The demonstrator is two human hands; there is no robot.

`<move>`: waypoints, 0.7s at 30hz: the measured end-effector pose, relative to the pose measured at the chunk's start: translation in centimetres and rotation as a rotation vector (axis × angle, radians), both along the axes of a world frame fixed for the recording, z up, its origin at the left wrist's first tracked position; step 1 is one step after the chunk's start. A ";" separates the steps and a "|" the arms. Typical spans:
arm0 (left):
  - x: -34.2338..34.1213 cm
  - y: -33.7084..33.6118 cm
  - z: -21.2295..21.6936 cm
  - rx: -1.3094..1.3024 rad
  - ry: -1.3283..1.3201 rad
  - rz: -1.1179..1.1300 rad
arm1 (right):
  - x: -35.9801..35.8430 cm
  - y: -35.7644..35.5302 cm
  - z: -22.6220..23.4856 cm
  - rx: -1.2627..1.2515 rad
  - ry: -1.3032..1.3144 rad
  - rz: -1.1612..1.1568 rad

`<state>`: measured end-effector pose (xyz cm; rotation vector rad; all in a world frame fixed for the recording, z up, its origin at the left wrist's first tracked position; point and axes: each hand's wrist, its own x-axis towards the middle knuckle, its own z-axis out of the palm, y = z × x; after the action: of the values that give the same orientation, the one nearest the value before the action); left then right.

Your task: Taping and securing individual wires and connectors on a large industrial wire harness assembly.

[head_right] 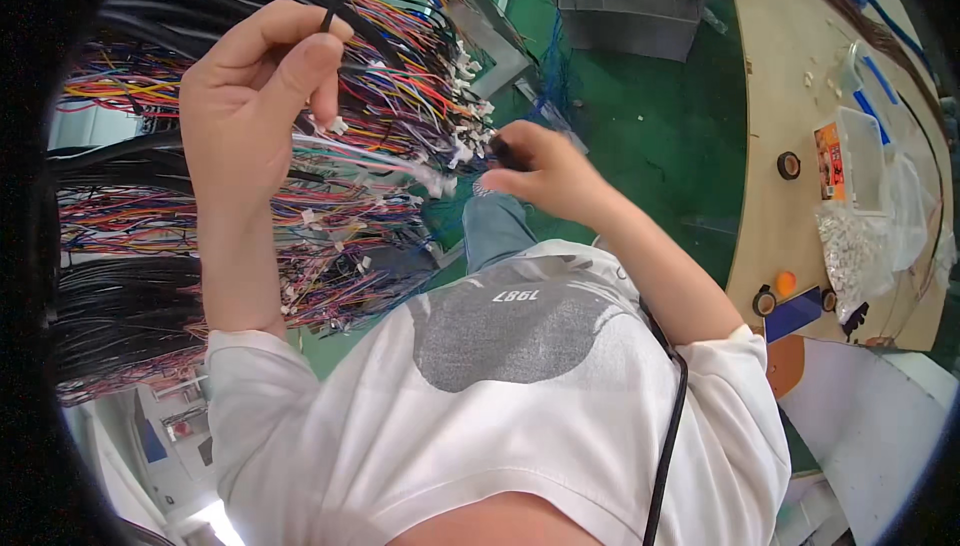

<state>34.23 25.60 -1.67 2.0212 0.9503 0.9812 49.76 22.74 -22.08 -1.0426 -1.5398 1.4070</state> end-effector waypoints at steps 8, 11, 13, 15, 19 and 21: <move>0.7 1.0 -0.4 0.335 0.176 0.032 | -7.3 1.7 -0.3 0.018 0.152 -0.197; 0.5 1.0 0.0 0.205 0.143 0.086 | -7.8 2.7 -0.9 0.157 0.071 -0.288; 1.2 0.6 1.0 0.068 0.254 0.167 | -7.5 3.0 -1.6 0.226 -0.023 -0.352; 1.4 4.7 -1.7 0.250 -0.252 -0.305 | -8.0 3.1 -1.8 0.061 0.161 -0.225; 1.9 1.0 0.6 0.086 0.139 0.206 | -7.4 3.7 -2.3 0.160 0.128 -0.292; 1.9 0.8 0.9 0.067 0.138 0.209 | -7.5 3.6 -1.6 0.173 0.133 -0.301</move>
<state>36.18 26.39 -0.75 2.0982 1.2379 1.0045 42.28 26.32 -23.67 -1.0057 -1.3199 1.0928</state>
